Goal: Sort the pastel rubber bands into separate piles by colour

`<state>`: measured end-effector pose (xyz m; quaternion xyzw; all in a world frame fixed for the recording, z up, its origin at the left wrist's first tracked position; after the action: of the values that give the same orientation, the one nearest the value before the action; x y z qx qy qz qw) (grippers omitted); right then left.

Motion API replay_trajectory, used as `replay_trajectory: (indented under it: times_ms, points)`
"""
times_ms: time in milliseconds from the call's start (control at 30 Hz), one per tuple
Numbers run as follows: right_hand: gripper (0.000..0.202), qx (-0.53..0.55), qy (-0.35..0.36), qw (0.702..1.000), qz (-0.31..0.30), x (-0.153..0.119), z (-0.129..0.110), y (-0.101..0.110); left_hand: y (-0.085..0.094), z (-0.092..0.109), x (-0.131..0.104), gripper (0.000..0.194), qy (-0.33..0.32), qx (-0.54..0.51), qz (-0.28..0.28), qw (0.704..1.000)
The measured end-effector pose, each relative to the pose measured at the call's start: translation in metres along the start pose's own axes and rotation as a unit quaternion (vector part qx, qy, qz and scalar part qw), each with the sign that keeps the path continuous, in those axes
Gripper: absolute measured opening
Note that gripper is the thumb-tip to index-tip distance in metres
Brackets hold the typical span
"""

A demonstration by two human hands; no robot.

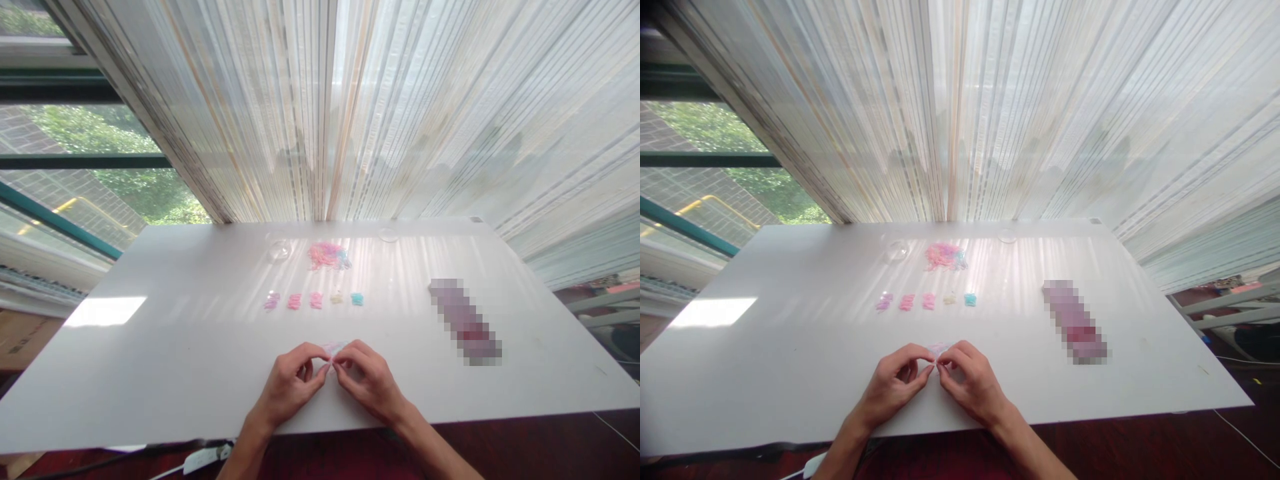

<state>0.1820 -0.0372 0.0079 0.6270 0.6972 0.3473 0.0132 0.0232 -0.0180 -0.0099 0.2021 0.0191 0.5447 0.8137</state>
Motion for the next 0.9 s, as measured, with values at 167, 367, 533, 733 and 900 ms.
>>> replay_trajectory:
  times_ms: [167, 367, 533, 733, 900]
  points:
    - [0.015, 0.004, -0.008, 1.000, -0.011, -0.0012, 0.0018, -0.0011, -0.0011, -0.0005, 0.0001, 0.013, 0.001, 0.005, 0.003, 1.000]
    - [0.014, -0.003, -0.007, 1.000, -0.012, -0.0024, 0.0037, -0.0025, 0.0006, 0.0006, 0.0008, 0.010, -0.001, 0.001, 0.016, 1.000]
    - [0.013, -0.021, -0.009, 1.000, -0.013, -0.0024, 0.0053, -0.0049, 0.0037, 0.0028, 0.0018, 0.008, 0.006, -0.012, 0.022, 1.000]
    - [0.012, -0.016, -0.014, 1.000, -0.018, -0.0014, 0.0052, -0.0055, 0.0039, 0.0034, 0.0019, 0.007, 0.006, -0.017, 0.026, 1.000]
    - [0.012, 0.001, -0.013, 1.000, -0.015, -0.0007, 0.0029, -0.0024, 0.0004, 0.0009, 0.0011, 0.009, 0.001, -0.001, 0.013, 1.000]
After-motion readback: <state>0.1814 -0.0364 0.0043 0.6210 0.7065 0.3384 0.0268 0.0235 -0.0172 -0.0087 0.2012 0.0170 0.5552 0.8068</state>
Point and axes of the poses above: each hand's wrist, its own x-axis towards the middle knuckle, its own y-axis out of the back of the hand, z = x × y, the point moved 7 cm from there along x, towards the middle knuckle, and after that the axes turned 3 degrees about -x, right-handed, at the moved point
